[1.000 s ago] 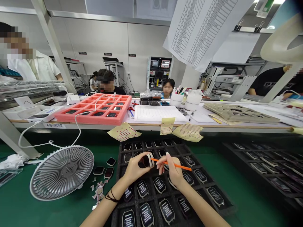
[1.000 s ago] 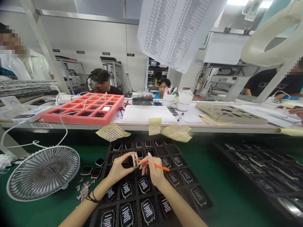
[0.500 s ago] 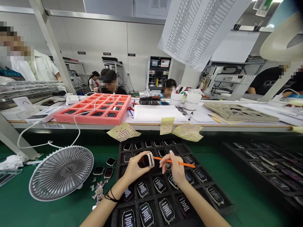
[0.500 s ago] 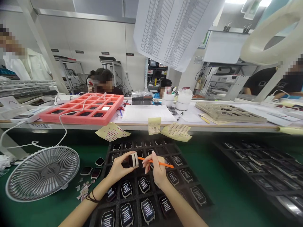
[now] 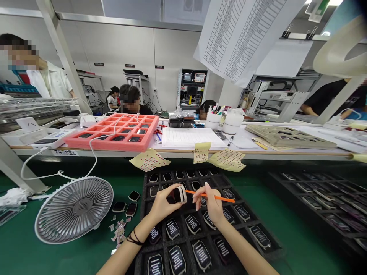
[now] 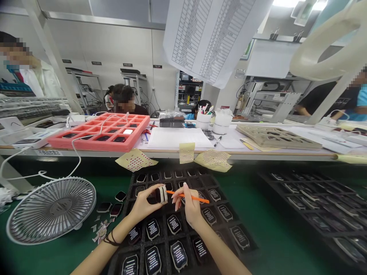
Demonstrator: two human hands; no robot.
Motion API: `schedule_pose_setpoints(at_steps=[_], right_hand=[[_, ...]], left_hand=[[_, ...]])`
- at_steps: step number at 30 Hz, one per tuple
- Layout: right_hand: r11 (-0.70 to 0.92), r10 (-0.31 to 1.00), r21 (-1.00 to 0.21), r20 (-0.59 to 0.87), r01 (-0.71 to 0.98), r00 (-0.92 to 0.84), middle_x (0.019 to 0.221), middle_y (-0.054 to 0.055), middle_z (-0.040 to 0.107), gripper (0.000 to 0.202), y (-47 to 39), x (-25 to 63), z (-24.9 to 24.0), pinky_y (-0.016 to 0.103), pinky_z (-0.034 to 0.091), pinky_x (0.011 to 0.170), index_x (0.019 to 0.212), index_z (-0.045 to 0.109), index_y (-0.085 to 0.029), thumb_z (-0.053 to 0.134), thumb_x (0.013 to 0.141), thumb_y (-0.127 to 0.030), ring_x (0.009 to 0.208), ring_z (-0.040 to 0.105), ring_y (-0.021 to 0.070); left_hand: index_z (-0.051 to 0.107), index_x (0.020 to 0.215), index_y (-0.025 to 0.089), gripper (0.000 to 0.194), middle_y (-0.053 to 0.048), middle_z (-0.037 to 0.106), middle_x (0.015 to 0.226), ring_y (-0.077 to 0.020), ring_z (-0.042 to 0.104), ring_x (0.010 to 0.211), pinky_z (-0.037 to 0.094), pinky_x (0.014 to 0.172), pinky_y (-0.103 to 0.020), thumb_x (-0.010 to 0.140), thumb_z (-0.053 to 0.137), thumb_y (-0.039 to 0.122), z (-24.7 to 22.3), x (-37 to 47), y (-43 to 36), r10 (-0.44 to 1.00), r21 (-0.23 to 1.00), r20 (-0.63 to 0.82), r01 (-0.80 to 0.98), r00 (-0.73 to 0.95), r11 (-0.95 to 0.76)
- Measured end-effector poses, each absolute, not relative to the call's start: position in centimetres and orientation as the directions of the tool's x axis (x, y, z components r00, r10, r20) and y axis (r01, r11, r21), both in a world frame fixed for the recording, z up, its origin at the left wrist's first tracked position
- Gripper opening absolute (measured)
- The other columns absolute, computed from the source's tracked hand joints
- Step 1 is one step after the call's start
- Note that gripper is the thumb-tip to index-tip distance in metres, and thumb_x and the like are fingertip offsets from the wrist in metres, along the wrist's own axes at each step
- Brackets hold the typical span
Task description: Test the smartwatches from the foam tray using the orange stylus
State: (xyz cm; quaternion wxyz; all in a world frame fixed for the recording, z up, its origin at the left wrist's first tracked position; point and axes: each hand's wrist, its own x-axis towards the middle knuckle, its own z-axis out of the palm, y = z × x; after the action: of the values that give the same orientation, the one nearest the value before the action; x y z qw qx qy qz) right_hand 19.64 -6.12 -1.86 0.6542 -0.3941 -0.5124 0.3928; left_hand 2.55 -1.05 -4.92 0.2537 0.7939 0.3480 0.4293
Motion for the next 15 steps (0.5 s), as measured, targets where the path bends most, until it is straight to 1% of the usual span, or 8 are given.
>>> schedule_pose_setpoints(at_steps=[6,10,13,15], right_hand=[[0.35,0.93,-0.932,0.334,-0.09,0.154,0.045,0.003,0.059,0.058,-5.7,19.6,-2.5,0.021,0.037,0.033,0.055,0.064,-0.012,0.038,0.088,-0.054,0.03,0.05,0.0093],[0.367,0.925,-0.927,0.354,-0.082,0.14,0.044,0.003,0.058,0.058,-5.6,19.5,-2.6,0.02,0.036,0.032,0.055,0.063,-0.013,0.039,0.087,-0.055,0.029,0.05,0.009],[0.385,0.919,-0.919,0.372,-0.084,0.133,0.044,0.003,0.059,0.058,-5.8,20.0,-2.1,0.021,0.039,0.033,0.055,0.062,-0.013,0.037,0.088,-0.054,0.03,0.051,0.0099],[0.411,0.904,-0.908,0.396,-0.073,0.16,0.044,0.003,0.059,0.057,-5.8,20.6,-1.6,0.022,0.042,0.035,0.055,0.06,-0.014,0.036,0.088,-0.054,0.031,0.051,0.0106]], left_hand=[[0.06,0.111,0.019,0.047,-0.007,0.069,0.107,-0.023,0.066,0.092,0.054,0.082,-0.034,0.066,0.071,0.022,-5.1,2.4,-0.9,0.759,0.682,0.513,0.346,0.402,-0.644],[0.059,0.111,0.018,0.047,-0.007,0.068,0.107,-0.0234,0.066,0.094,0.053,0.083,-0.035,0.065,0.07,0.021,-5.1,2.4,-0.9,0.761,0.676,0.509,0.36,0.402,-0.643],[0.058,0.112,0.019,0.047,-0.007,0.068,0.108,-0.0239,0.064,0.097,0.052,0.085,-0.036,0.066,0.07,0.021,-4.9,2.4,-1.1,0.752,0.662,0.513,0.366,0.415,-0.654],[0.058,0.113,0.019,0.047,-0.007,0.067,0.11,-0.0236,0.064,0.097,0.053,0.085,-0.036,0.067,0.069,0.022,-4.7,2.3,-1.2,0.74,0.642,0.522,0.375,0.424,-0.668]])
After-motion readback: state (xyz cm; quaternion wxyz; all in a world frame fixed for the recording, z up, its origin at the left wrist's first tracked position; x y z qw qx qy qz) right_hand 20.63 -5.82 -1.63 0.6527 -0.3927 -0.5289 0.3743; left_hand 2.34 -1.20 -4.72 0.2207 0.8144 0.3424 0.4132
